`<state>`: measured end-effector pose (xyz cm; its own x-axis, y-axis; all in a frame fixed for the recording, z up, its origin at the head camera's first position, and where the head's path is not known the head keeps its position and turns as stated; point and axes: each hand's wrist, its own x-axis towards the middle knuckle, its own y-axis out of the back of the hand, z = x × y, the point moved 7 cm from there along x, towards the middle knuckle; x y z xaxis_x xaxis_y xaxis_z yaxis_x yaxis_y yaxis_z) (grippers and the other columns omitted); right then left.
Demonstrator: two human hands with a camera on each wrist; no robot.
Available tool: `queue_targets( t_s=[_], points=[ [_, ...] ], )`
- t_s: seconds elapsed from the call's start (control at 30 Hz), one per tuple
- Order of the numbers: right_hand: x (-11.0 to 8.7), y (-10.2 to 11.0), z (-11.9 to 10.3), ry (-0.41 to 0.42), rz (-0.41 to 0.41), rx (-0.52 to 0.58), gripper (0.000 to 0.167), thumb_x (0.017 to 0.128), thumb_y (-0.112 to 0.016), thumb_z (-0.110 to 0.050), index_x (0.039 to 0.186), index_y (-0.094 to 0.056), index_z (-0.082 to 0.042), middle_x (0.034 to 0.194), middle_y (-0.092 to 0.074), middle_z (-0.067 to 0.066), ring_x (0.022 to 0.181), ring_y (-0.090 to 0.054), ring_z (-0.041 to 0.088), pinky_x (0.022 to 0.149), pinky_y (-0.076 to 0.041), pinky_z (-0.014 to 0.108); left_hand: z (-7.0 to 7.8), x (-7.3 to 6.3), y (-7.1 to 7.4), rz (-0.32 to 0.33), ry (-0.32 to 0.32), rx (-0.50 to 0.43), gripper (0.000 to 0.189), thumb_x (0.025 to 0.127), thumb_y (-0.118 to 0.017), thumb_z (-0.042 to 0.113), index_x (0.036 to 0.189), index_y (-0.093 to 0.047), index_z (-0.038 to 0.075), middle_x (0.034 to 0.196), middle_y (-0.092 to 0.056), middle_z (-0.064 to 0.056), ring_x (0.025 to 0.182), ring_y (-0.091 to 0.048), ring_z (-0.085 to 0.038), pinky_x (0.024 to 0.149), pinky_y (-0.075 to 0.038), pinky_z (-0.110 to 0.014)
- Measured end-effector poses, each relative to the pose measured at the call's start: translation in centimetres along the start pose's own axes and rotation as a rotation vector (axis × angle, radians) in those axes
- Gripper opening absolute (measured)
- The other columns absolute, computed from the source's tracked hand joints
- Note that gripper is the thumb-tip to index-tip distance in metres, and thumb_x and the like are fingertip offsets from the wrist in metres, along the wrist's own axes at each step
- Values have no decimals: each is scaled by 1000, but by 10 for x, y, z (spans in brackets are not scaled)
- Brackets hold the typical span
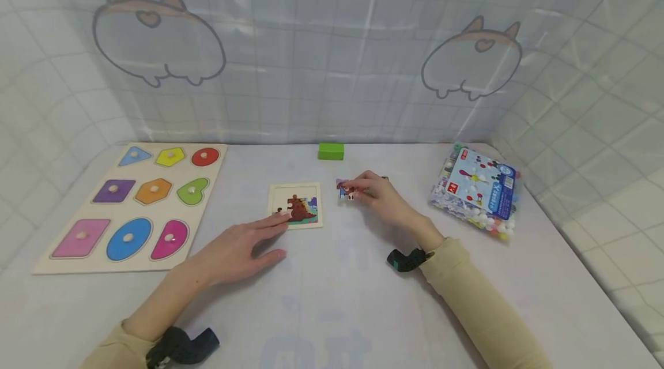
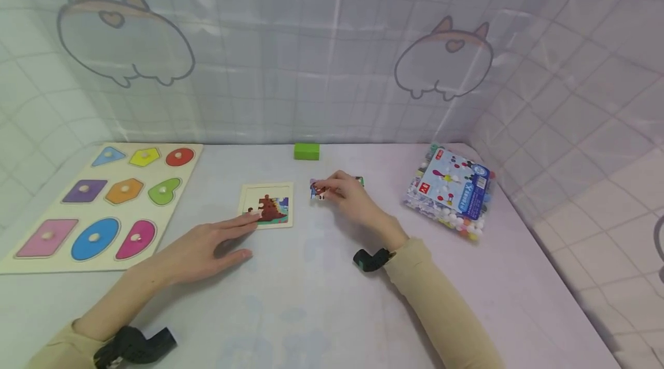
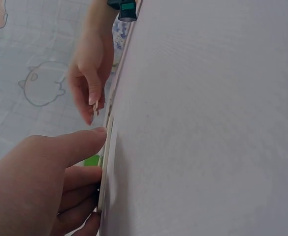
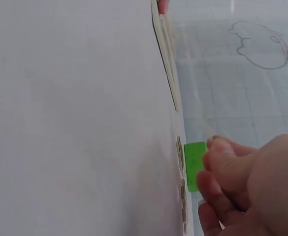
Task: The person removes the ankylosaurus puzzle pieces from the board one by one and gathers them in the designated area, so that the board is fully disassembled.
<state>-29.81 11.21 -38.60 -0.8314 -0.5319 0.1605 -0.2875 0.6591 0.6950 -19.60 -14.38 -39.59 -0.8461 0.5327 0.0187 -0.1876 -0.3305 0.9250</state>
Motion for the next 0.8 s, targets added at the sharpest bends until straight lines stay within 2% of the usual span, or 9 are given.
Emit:
queue_targets(
  t_s=[0.23, 0.5, 0.8],
  points=[
    [-2, -11, 3, -34, -41, -54, 30, 98, -63, -6, 127, -68, -8, 123, -59, 11, 108, -55, 24, 96, -50, 38, 1, -1, 2, -3, 1, -5, 62, 94, -65, 49, 146, -54, 16, 158, -41, 7, 143, -44, -23, 111, -43, -48],
    [-1, -12, 3, -30, -18, -56, 27, 96, -65, -5, 123, -68, -9, 109, -61, 5, 95, -55, 20, 83, -51, 32, 0, 0, 1, -9, 10, -5, 63, 94, -64, 50, 146, -53, 17, 158, -40, 7, 143, -43, -24, 111, -43, -49],
    [-2, -11, 2, -19, 3, -73, 26, 95, -66, -4, 120, -70, -9, 107, -59, 7, 91, -55, 19, 79, -50, 30, 1, 0, 1, 1, 2, -2, 62, 94, -65, 49, 145, -54, 17, 158, -41, 7, 142, -44, -24, 111, -43, -49]
  ],
)
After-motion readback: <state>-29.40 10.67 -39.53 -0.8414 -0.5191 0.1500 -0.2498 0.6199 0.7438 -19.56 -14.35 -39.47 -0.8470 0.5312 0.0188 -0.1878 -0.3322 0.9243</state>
